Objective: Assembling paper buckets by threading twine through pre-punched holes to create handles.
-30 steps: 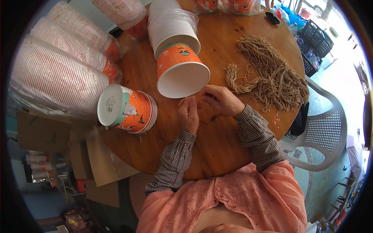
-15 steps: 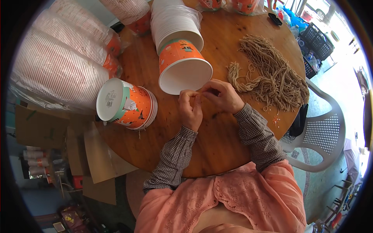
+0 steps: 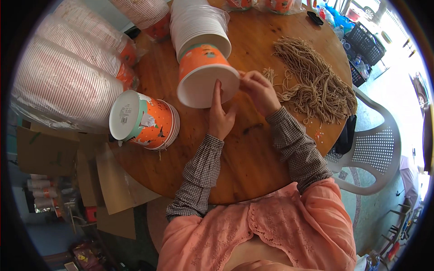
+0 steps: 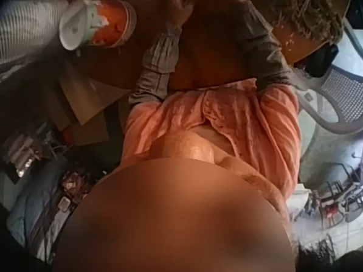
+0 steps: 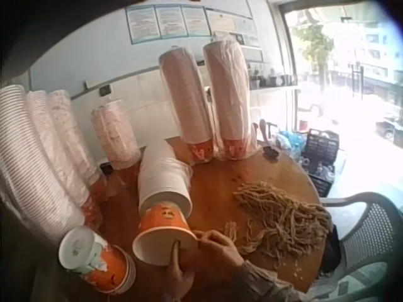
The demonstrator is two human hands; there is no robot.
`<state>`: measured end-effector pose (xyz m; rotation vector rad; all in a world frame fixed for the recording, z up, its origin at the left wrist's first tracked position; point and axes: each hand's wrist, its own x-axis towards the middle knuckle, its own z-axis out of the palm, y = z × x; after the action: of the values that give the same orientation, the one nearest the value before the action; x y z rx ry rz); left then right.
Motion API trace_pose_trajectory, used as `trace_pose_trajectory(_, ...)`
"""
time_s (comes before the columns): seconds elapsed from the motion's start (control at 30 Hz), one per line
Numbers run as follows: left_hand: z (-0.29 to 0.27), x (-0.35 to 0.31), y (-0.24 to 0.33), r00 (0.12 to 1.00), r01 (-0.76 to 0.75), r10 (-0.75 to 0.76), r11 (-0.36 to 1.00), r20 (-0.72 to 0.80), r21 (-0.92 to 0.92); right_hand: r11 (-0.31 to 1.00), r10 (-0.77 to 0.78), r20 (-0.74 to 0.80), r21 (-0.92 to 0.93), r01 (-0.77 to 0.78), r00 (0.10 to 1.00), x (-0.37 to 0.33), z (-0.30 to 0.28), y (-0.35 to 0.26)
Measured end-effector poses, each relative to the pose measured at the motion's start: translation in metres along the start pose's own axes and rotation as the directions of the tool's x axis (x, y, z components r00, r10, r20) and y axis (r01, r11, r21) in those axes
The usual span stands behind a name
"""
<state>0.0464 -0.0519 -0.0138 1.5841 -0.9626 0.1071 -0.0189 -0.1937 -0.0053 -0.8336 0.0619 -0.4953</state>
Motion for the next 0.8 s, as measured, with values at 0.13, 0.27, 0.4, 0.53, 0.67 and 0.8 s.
trace_pose_trajectory(0.13, -0.012, -0.009, 0.008, 0.982, 0.19, -0.191, 0.97, -0.006, 0.149, 0.964, 0.069, 0.174, -0.266, -0.021, 0.982, -0.019, 0.019, 0.001)
trace_pose_trajectory(0.27, -0.02, -0.019, 0.011, 0.994, 0.1, -0.082, 0.948, -0.072, 0.301, 0.934, 0.041, 0.161, -0.356, 0.02, 0.986, -0.028, 0.024, 0.009)
trace_pose_trajectory(0.4, -0.018, -0.021, 0.008, 0.998, 0.044, -0.031, 0.971, -0.059, 0.234, 0.909, 0.016, 0.116, -0.416, 0.034, 0.993, -0.03, 0.028, 0.008)
trace_pose_trajectory(0.53, -0.015, -0.023, 0.008, 0.999, 0.041, -0.035, 0.978, -0.037, 0.203, 0.909, 0.018, 0.08, -0.416, 0.016, 0.997, -0.031, 0.026, 0.007)
trace_pose_trajectory(0.67, -0.013, -0.024, 0.013, 0.998, 0.039, -0.03, 0.978, -0.047, 0.203, 0.884, -0.023, 0.046, -0.465, 0.042, 0.999, -0.032, 0.028, 0.006)
trace_pose_trajectory(0.8, -0.012, -0.024, 0.01, 0.999, 0.024, -0.018, 0.983, -0.037, 0.182, 0.8, -0.125, 0.081, -0.581, 0.149, 0.989, -0.031, 0.024, 0.011)
